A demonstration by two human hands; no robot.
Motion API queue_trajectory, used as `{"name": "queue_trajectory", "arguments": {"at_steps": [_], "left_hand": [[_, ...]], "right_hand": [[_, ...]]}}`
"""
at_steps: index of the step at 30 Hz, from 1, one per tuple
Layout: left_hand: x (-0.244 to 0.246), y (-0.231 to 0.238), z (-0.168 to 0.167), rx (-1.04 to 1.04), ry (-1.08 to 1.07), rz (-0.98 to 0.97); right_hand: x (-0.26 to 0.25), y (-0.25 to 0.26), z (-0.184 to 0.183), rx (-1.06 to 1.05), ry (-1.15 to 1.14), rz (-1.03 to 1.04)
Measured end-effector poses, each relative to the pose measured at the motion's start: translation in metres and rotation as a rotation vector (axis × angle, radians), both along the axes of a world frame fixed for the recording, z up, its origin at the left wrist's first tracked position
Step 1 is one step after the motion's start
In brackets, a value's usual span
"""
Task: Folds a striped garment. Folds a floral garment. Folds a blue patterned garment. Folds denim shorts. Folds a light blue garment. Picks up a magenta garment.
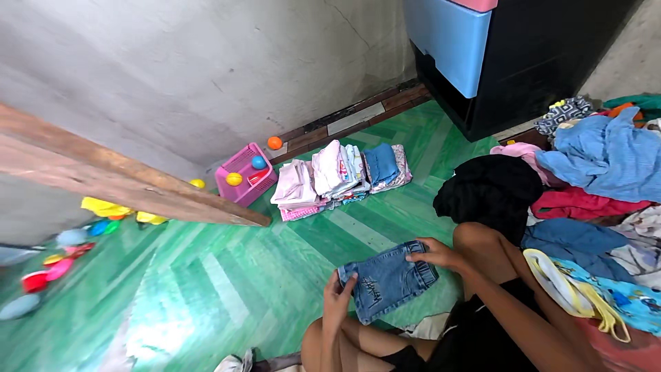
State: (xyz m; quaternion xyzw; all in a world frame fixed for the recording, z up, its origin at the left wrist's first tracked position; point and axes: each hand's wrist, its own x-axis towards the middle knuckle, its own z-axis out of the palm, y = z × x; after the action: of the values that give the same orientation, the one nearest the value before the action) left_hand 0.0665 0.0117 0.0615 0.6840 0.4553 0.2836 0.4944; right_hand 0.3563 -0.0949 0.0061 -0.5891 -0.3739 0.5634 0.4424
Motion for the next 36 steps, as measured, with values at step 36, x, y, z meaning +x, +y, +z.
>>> {"name": "queue_trajectory", "arguments": {"at_steps": [36], "left_hand": [[0.019, -0.003, -0.054, -0.023, -0.074, 0.287]], "right_hand": [[0.015, -0.001, -0.016, -0.107, 0.190, 0.274]]}}
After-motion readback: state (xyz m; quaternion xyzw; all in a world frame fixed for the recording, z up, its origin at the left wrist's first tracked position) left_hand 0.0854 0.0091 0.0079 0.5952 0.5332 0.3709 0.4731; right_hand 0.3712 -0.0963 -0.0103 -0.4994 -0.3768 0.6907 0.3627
